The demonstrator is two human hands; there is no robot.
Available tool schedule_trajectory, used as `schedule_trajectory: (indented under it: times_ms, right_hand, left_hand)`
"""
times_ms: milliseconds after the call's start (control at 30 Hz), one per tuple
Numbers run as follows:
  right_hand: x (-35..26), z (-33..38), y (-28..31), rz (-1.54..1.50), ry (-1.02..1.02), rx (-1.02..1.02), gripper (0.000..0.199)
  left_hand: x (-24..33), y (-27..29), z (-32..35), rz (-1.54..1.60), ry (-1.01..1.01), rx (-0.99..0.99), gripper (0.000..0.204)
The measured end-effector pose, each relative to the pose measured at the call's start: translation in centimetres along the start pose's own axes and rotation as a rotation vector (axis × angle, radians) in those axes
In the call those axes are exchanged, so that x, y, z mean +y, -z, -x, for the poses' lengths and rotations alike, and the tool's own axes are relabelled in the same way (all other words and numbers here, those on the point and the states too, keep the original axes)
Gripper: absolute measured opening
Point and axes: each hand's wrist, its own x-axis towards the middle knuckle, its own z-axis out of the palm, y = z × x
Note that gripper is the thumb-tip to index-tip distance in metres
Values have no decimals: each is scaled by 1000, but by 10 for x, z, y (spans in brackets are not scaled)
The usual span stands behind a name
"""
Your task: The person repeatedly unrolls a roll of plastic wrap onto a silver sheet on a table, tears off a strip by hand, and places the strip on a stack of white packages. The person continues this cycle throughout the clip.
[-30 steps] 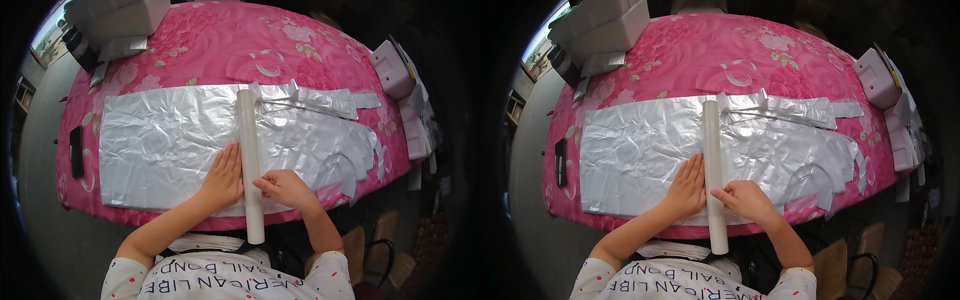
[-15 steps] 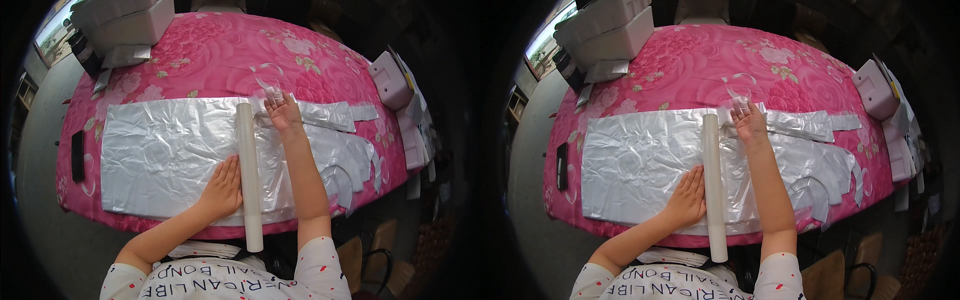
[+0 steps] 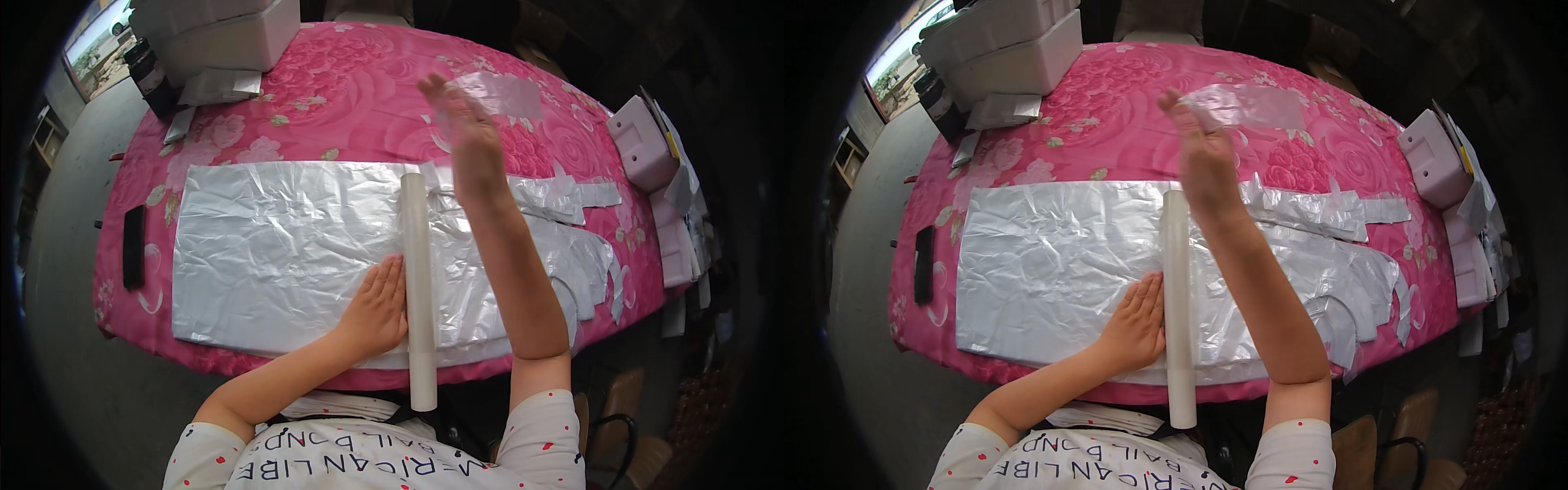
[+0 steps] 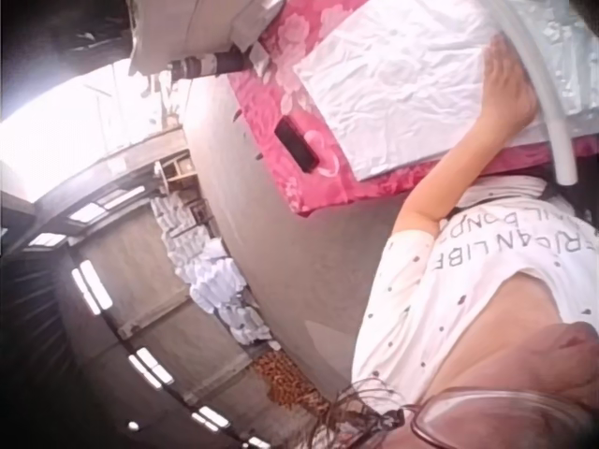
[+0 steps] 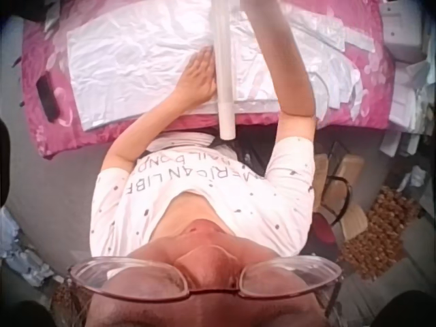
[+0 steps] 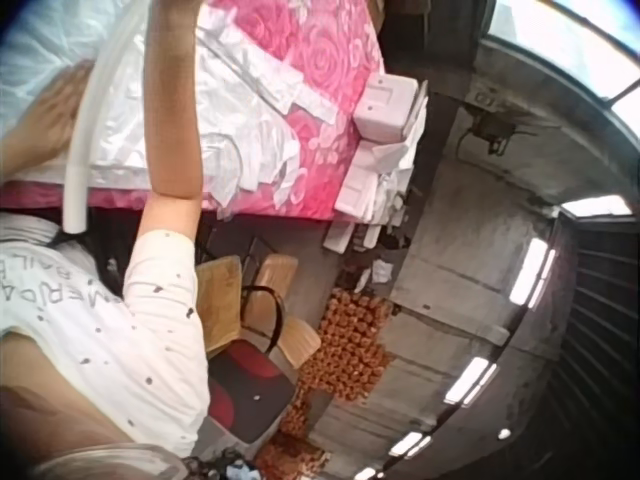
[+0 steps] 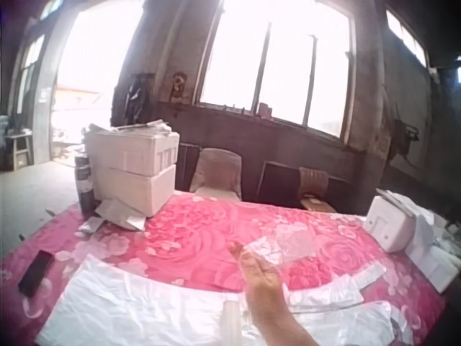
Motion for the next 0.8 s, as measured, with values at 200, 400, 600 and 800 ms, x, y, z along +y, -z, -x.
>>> schedule_trajectory:
  times_ms: [200, 400, 600, 800]
  right_hand:
    - [128, 85, -184, 500, -22, -536, 33]
    - [134, 124, -218, 751, -2, -849, 54]
    - [56, 130, -90, 489, 201, -621, 42]
    - [45, 164, 58, 842, 230, -349, 37]
  left_hand:
    - [-3, -10, 1, -34, -87, 183, 62]
    - [-9, -43, -2, -135, -55, 261, 56]
    - [-23, 2, -5, 384, 90, 357, 51]
    - [-58, 38, -83, 1471, 519, 280, 50]
